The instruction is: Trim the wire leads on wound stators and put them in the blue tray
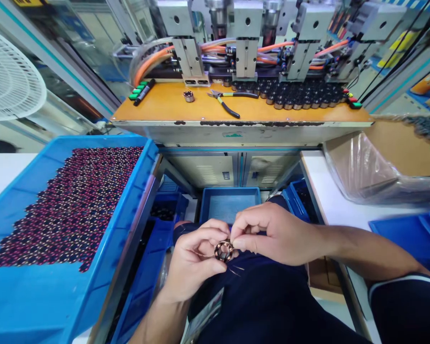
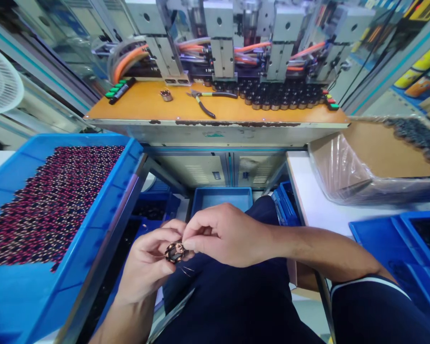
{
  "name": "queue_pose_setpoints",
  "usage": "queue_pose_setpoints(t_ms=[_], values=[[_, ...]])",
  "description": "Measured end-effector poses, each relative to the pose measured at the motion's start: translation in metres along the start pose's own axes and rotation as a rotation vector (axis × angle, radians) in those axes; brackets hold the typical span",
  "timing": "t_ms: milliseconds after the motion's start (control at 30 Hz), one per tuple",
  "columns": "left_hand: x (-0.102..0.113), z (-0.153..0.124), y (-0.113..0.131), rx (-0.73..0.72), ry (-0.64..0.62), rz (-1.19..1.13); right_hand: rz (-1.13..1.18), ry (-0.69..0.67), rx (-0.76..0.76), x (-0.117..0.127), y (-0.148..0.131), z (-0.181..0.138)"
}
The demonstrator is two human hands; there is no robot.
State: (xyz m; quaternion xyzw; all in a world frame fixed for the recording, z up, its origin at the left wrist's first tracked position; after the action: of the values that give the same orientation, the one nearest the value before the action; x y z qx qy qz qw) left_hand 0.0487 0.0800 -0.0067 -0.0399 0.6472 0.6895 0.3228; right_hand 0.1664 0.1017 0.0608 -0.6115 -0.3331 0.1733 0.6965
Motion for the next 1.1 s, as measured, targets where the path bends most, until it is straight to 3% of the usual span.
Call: queue_pose_setpoints(t_ms=[400,533,667,767,900,1100], values=[[0.002,-0.001,0.007,-0.055,0.029,0.072,-0.115,0.039,0.089,-0.005,-0.01,-0.008],[0.001,-0.002,0.006,-0.026,0.018,0.01,-0.182,-0.133,0.248,-0.008,-0.014,-0.016],[-0.003,-0.002,0.004,-0.004,-0.017,-0.078,-0.5,0.067,0.56,0.003,-0.026,-0.019],[-0.007,-0.002,-0.001,0.051,-0.031,-0.141,-0.599,0.103,0.729,-0.005,-0.032,-0.018],[-0.01,-0.004,-0.009,0.152,-0.038,-0.21,-0.566,0.086,0.824,-0.011,-0.039,-0.015],[-0.011,0.0,-0.006,0.155,-0.028,-0.219,-0.581,0.049,0.859,-0.012,-0.042,-0.013]])
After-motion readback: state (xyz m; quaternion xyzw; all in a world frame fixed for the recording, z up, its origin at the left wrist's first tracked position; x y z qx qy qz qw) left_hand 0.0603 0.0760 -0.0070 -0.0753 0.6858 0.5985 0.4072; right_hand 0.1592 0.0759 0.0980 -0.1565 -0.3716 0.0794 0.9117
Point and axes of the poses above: each hand's wrist, its own z-axis towards the middle knuckle, its own x-axis out of the back of the hand, y = z × x, the point moved 8 cm from there along z, towards the middle knuckle
